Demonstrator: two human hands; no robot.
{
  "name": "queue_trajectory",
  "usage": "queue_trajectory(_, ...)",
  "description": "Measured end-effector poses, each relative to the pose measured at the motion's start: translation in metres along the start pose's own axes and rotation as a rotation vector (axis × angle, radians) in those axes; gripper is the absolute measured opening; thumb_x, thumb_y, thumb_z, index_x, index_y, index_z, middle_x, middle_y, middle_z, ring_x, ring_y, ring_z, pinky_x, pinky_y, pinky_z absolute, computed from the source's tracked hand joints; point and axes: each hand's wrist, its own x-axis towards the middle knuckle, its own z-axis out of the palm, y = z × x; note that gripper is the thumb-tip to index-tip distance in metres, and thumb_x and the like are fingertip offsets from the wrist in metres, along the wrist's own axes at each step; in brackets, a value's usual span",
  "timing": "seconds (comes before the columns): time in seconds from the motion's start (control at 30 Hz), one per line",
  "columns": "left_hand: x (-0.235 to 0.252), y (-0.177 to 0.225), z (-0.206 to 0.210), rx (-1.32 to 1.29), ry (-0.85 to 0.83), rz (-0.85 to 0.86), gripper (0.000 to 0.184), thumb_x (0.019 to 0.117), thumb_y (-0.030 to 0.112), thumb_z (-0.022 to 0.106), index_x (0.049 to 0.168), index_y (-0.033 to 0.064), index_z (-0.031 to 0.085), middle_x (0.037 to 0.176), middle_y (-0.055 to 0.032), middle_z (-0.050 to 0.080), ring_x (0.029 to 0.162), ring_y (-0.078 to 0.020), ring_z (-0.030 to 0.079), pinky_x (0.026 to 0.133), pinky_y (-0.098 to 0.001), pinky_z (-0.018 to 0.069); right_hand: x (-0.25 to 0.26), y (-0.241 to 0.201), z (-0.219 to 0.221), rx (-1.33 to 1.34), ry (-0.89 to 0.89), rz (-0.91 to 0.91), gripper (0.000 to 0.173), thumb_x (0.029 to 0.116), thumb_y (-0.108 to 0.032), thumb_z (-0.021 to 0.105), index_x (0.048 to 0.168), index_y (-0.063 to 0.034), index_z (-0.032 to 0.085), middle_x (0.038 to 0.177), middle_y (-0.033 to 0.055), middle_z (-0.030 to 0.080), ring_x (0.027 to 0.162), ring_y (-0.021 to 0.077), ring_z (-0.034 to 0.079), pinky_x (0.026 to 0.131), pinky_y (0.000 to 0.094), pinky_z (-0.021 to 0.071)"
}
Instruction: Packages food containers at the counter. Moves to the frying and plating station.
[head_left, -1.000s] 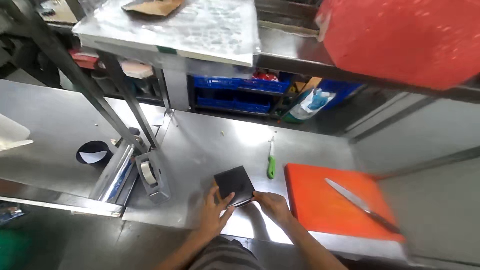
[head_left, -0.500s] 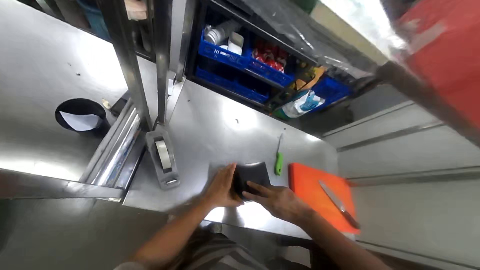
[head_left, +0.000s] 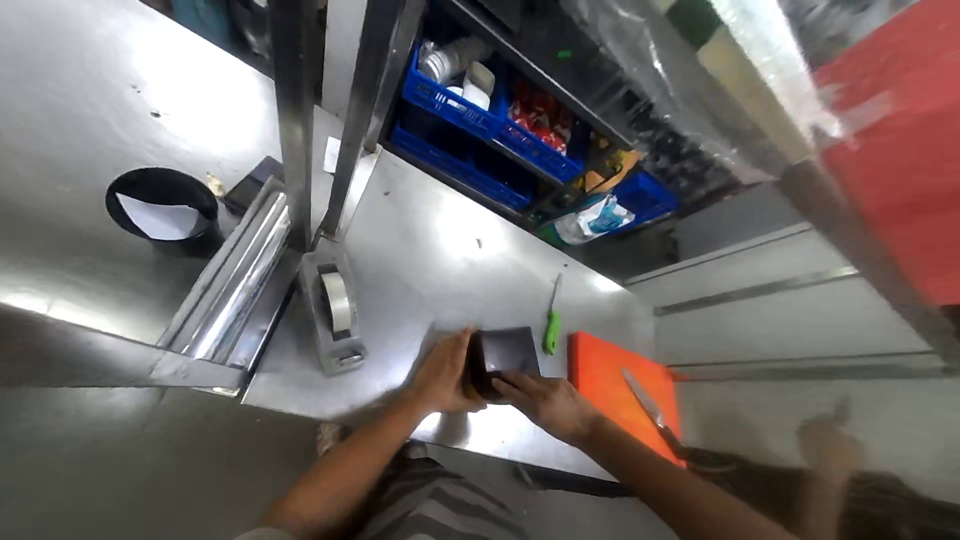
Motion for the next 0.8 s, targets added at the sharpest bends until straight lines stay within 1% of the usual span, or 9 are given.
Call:
queue_trajectory(0.07, 0.002, 0.003, -0.001, 0.023, -0.018, -0.019, 0.145, 0.0516, 0.067, 0.088, 0.162, 0.0059, 0.016, 0.156, -0.0176, 0.043, 0.144, -0.0278, 0.043, 0.12, -0.0433, 0.0376, -0.013, -0.003, 0.013, 0.06, 0.151, 0.111, 0.019, 0.1044, -0.024, 0.059, 0.11, -0.0145, 0.075, 0.105, 0.0029, 0.073, 0.092, 0.0165, 0.073, 0.078, 0.0333, 0.0625)
queue_trajectory(0.1, 0.003, 0.004, -0.001, 0.034, -0.031, -0.03, 0.146, 0.0508, 0.066, 0.089, 0.163, 0.0064, 0.016, 0.157, -0.0176, 0.042, 0.144, -0.0276, 0.043, 0.12, -0.0431, 0.0376, -0.021, -0.006, 0.024, 0.099, 0.229, 0.171, 0.017, 0.1028, -0.021, 0.061, 0.106, -0.0135, 0.076, 0.105, 0.0024, 0.075, 0.099, 0.0151, 0.073, 0.085, 0.0323, 0.062)
queue_trajectory(0.2, 0.002, 0.006, 0.0, 0.075, -0.044, -0.053, 0.147, 0.0514, 0.066, 0.089, 0.164, 0.0097, 0.013, 0.16, -0.0144, 0.039, 0.147, -0.024, 0.04, 0.121, -0.0408, 0.0363, -0.047, -0.017, 0.057, 0.191, 0.42, 0.268, 0.021, 0.1005, -0.011, 0.061, 0.114, -0.0116, 0.077, 0.119, 0.0038, 0.074, 0.115, 0.0151, 0.069, 0.1, 0.032, 0.0578)
queue_trajectory(0.33, -0.002, 0.004, 0.006, 0.102, -0.01, -0.004, 0.137, 0.0548, 0.072, 0.086, 0.163, 0.0163, 0.024, 0.161, -0.0126, 0.037, 0.146, -0.0233, 0.04, 0.119, -0.0419, 0.0398, -0.063, -0.028, 0.09, 0.241, 0.536, 0.304, 0.029, 0.102, -0.019, 0.063, 0.129, -0.0144, 0.071, 0.135, 0.0056, 0.067, 0.129, 0.0182, 0.061, 0.112, 0.0378, 0.0507)
queue_trajectory(0.43, -0.006, 0.004, 0.008, 0.114, 0.02, 0.021, 0.122, 0.0566, 0.077, 0.084, 0.158, 0.0265, 0.038, 0.161, -0.0122, 0.037, 0.146, -0.0219, 0.041, 0.115, -0.0423, 0.0449, -0.063, -0.016, 0.094, 0.221, 0.626, 0.355, 0.018, 0.0993, -0.031, 0.069, 0.113, -0.022, 0.075, 0.128, 0.0024, 0.069, 0.125, 0.0188, 0.062, 0.11, 0.0424, 0.0504)
queue_trajectory(0.53, -0.013, 0.009, 0.011, 0.152, 0.039, -0.023, 0.118, 0.0568, 0.076, 0.084, 0.155, 0.0245, 0.043, 0.16, -0.0176, 0.038, 0.144, -0.0267, 0.044, 0.111, -0.046, 0.0478, -0.077, 0.015, 0.1, 0.272, 0.634, 0.483, 0.027, 0.0955, -0.051, 0.068, 0.098, -0.026, 0.077, 0.13, 0.0, 0.067, 0.13, 0.0219, 0.056, 0.11, 0.0484, 0.0465)
queue_trajectory(0.6, -0.018, 0.01, 0.017, 0.17, 0.12, 0.014, 0.118, 0.0577, 0.075, 0.084, 0.154, 0.0193, 0.044, 0.158, -0.0213, 0.041, 0.143, -0.0294, 0.046, 0.111, -0.047, 0.0486, -0.084, 0.033, 0.107, 0.421, 0.627, 0.436, 0.027, 0.0975, -0.049, 0.066, 0.1, -0.0235, 0.077, 0.127, -0.002, 0.069, 0.128, 0.0169, 0.059, 0.109, 0.0447, 0.0491)
queue_trajectory(0.67, -0.025, 0.018, 0.021, 0.168, 0.18, 0.038, 0.115, 0.0594, 0.071, 0.087, 0.152, 0.017, 0.046, 0.159, -0.0227, 0.038, 0.144, -0.0313, 0.044, 0.111, -0.0481, 0.049, -0.084, 0.04, 0.115, 0.581, 0.656, 0.341, 0.023, 0.0998, -0.039, 0.067, 0.101, -0.0188, 0.076, 0.116, -0.0011, 0.073, 0.116, 0.0124, 0.067, 0.1, 0.0386, 0.0575)
queue_trajectory(0.8, -0.034, 0.045, 0.019, 0.168, 0.165, -0.001, 0.096, 0.0619, 0.067, 0.088, 0.145, 0.0313, 0.055, 0.17, -0.017, 0.015, 0.154, -0.0312, 0.027, 0.113, -0.0492, 0.0478, -0.081, 0.052, 0.124, 0.687, 0.714, 0.252, 0.025, 0.1008, -0.034, 0.067, 0.114, -0.0144, 0.073, 0.11, -0.0003, 0.075, 0.103, 0.0101, 0.072, 0.092, 0.0366, 0.0618)
